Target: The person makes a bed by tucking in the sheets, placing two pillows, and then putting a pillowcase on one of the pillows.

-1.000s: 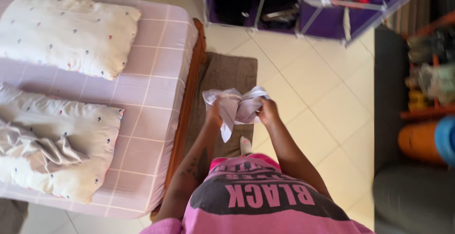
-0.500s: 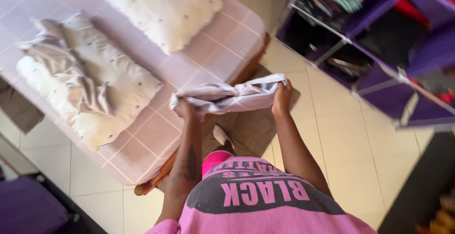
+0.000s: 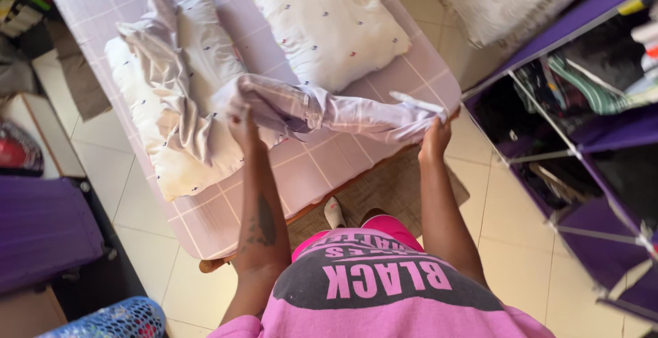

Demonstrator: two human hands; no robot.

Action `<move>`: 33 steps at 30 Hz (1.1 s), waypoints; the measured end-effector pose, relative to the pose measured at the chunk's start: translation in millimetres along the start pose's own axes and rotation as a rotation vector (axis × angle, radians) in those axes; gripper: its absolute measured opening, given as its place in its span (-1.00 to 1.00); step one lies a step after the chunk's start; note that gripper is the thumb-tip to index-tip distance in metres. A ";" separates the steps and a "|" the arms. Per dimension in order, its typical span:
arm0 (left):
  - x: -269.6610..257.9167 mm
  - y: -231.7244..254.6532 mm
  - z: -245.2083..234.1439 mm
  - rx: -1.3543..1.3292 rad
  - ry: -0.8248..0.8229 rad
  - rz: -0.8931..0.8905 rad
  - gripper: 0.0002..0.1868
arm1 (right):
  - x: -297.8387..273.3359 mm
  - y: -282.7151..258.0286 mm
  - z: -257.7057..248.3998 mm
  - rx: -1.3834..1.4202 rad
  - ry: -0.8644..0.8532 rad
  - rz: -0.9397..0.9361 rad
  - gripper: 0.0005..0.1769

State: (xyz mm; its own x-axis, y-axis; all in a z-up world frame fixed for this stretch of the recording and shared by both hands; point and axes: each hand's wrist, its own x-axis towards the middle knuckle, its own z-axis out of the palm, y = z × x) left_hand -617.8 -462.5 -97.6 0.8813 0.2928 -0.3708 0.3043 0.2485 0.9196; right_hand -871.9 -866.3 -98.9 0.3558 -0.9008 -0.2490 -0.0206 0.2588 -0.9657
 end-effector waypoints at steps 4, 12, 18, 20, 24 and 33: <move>-37.5 -83.0 5.9 0.269 0.008 0.146 -0.56 | 12.4 34.5 24.3 -0.241 -0.135 -0.005 -0.54; -144.0 -156.2 98.7 0.675 -0.252 0.074 -0.43 | 36.9 35.3 55.9 -0.123 -0.473 0.413 -0.57; -176.1 -189.1 166.2 0.134 -0.405 -0.473 -0.61 | 41.5 -6.0 49.6 -0.046 -0.805 0.285 -0.44; -180.3 -196.0 168.3 0.653 -0.584 -0.100 -0.80 | 55.3 -19.3 50.2 -0.184 -0.679 0.111 -0.42; -205.1 -219.9 154.0 0.753 -0.882 -0.150 -0.86 | 80.5 -37.7 53.6 -0.789 -0.389 -0.622 -0.48; -253.9 -230.2 95.6 0.774 -1.089 -0.475 -0.86 | -6.6 44.1 96.6 -0.763 -1.602 -0.975 -0.41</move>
State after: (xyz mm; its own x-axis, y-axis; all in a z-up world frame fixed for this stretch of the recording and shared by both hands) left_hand -877.0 -682.3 -202.7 0.3663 -0.6098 -0.7028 0.4509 -0.5444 0.7073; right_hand -784.9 -815.3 -132.7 0.8251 0.5489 0.1341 0.4930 -0.5835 -0.6453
